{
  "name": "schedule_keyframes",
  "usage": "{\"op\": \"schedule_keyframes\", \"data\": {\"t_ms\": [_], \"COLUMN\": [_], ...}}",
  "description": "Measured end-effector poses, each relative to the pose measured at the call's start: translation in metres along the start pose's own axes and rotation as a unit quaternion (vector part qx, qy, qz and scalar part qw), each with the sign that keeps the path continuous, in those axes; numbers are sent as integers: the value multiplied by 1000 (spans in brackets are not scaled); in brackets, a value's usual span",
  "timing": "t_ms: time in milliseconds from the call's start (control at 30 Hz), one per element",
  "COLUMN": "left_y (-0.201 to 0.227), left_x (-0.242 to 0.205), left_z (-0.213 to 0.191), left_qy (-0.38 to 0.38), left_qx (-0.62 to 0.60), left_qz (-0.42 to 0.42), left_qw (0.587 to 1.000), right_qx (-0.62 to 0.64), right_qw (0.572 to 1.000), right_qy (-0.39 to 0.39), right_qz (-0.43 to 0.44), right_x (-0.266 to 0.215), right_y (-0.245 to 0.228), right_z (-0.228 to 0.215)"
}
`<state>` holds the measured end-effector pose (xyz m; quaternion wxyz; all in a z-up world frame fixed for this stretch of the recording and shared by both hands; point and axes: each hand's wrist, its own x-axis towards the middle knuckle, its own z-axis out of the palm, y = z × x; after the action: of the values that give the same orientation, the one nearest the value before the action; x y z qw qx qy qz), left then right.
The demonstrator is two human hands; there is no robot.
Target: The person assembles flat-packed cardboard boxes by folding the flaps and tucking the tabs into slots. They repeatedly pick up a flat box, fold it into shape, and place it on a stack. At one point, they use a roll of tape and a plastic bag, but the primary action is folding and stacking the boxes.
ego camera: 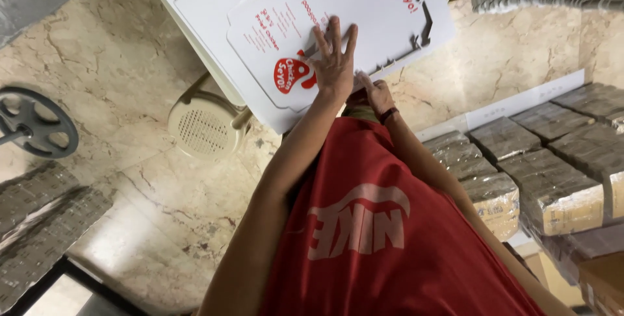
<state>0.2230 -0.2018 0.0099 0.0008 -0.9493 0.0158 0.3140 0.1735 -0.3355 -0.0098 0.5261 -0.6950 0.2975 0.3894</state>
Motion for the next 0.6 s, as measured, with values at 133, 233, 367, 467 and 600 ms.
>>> {"op": "schedule_keyframes", "data": {"t_ms": [133, 233, 367, 467, 600], "left_y": [1, -2, -1, -4, -8], "left_x": [-7, -2, -2, -9, -8], "left_z": [-12, -27, -14, -26, -21], "left_qy": [-48, -46, -49, -70, -23], "left_qx": [-23, -7, 4, 23, -51], "left_qz": [2, -3, -10, -1, 21], "left_qw": [999, 999, 999, 997, 998], "right_qx": [190, 100, -170, 39, 202], "right_qw": [979, 995, 943, 996, 979], "right_qy": [-77, 3, 123, 62, 12], "right_qz": [25, -18, -258, -40, -22], "right_x": [-27, 10, 36, 4, -5], "right_y": [-21, 7, 59, 19, 8], "right_z": [8, 11, 13, 15, 19]}}
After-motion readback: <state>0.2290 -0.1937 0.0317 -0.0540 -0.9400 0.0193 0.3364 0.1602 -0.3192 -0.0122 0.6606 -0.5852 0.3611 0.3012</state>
